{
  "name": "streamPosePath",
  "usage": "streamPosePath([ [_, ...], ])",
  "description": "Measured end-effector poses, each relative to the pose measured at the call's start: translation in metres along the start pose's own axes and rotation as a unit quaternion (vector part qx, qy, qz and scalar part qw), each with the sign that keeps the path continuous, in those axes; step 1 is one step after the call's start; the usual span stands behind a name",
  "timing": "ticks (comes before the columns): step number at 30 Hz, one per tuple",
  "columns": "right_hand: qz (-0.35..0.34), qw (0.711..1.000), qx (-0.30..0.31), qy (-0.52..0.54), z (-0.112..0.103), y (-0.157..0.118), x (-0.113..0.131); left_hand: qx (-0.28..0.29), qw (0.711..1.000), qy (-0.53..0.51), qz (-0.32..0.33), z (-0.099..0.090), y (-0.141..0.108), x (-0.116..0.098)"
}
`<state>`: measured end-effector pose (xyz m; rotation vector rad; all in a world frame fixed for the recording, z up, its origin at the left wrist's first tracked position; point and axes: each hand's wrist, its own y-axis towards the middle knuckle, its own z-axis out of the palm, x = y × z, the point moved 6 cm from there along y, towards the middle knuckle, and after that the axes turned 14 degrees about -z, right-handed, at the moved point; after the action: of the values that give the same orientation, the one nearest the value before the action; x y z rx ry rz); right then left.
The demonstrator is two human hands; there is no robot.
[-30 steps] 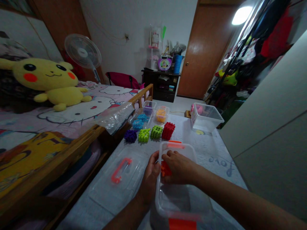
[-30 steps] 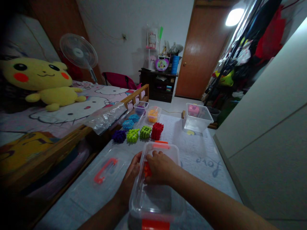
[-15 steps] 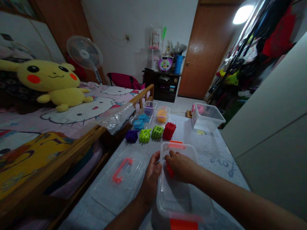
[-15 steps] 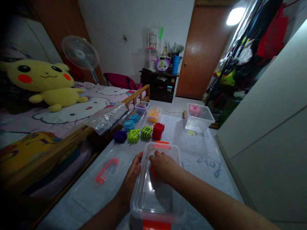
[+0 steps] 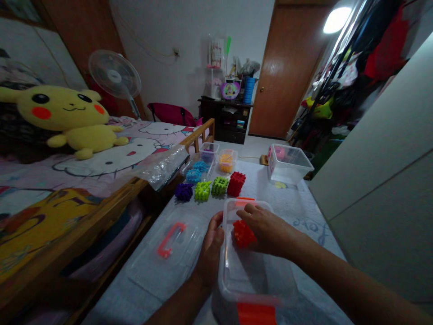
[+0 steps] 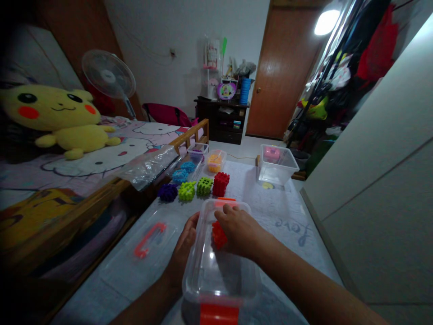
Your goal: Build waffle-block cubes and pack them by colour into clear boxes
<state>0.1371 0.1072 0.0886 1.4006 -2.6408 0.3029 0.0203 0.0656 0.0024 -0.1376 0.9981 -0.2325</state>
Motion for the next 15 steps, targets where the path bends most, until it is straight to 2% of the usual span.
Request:
streamPosePath([
  [4, 0.020, 0.999, -0.026, 0.018, -0.014, -0.019, 0.002, -0.004, 1.000, 0.001, 0.014, -0.001, 0.000, 0.002],
  [8, 0.028, 0.999, -0.029, 0.002, -0.015, -0.028, 0.014, -0.015, 0.999, 0.023, 0.025, -0.004, 0.000, 0.003],
  [10, 0.005, 1.000, -0.001, 0.028, -0.009, -0.029, 0.025, -0.020, 0.999, 0.027, 0.029, -0.004, -0.001, 0.002],
  [12, -0.026, 0.996, 0.053, 0.063, 0.001, -0.028, 0.035, -0.036, 0.999, 0.024, 0.034, -0.005, -0.002, -0.001],
  [15, -0.055, 0.987, 0.132, 0.077, 0.022, -0.025, 0.041, -0.107, 0.992, 0.037, 0.049, -0.014, -0.005, -0.007],
])
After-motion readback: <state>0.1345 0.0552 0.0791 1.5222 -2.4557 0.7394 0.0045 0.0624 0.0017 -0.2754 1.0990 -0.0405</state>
